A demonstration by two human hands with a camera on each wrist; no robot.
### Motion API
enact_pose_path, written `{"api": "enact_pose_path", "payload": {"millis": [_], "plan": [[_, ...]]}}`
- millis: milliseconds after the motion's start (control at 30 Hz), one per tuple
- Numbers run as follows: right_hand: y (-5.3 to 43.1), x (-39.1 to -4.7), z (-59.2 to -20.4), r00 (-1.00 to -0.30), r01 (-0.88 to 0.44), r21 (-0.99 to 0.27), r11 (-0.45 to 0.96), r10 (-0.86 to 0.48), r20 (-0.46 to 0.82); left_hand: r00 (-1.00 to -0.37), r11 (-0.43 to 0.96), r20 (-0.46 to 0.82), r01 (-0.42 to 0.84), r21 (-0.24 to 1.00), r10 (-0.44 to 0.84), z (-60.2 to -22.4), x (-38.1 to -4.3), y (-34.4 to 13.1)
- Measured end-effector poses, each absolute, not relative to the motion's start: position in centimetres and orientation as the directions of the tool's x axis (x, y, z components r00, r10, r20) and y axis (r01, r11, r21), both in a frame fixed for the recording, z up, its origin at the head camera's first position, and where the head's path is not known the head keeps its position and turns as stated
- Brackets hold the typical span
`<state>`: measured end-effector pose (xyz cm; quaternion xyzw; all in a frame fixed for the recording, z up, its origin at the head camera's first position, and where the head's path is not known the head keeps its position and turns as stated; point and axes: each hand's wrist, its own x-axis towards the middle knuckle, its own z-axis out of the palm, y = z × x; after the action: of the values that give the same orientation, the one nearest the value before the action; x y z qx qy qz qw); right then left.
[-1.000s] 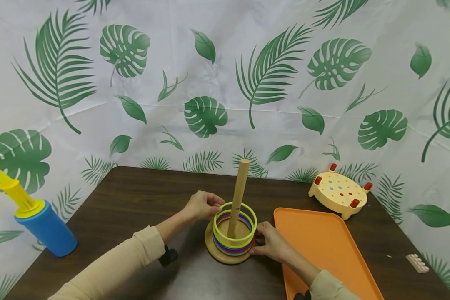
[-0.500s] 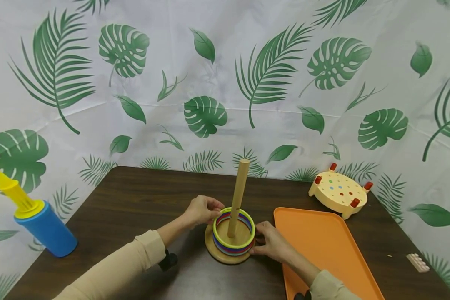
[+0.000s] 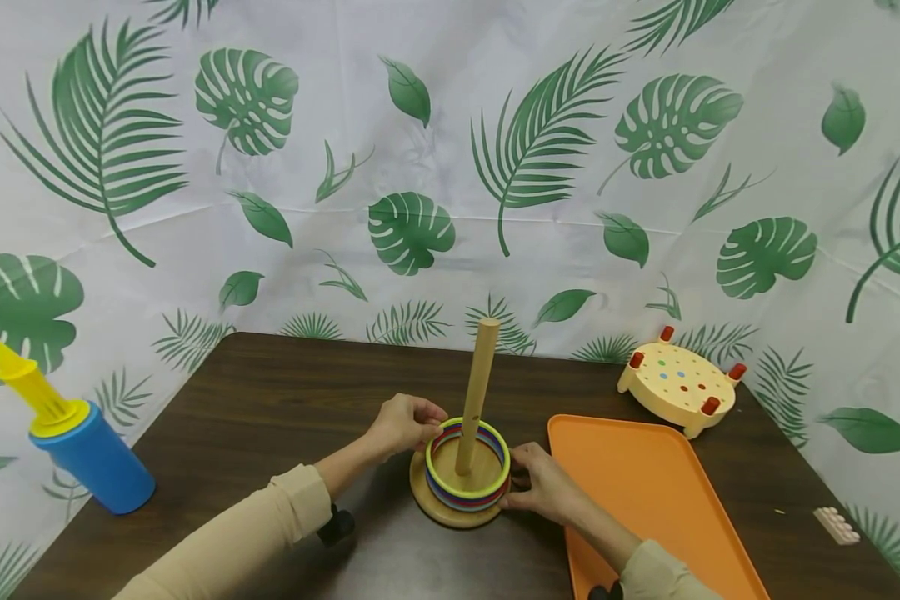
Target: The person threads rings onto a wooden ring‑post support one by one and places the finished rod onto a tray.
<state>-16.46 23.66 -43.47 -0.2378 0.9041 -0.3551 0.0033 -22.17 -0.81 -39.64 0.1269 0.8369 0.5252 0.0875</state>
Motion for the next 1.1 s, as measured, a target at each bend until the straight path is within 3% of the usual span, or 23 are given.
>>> {"api": "enact_pose_path", "payload": {"millis": [833, 1100], "plan": [[23.5, -16.5, -43.6, -0.884, -0.414, -0.697, 0.585, -0.442, 0.154, -0.951, 0.427, 0.004, 0.143, 0.893, 0.310, -39.9, -22.0, -1.4], [23.7, -16.6, -43.5, -0.882, -0.408, -0.695, 0.592, -0.452, 0.133, -0.927, 0.315, 0.082, 0.206, 0.926, 0.366, -39.3, -21.7, -2.0]]}}
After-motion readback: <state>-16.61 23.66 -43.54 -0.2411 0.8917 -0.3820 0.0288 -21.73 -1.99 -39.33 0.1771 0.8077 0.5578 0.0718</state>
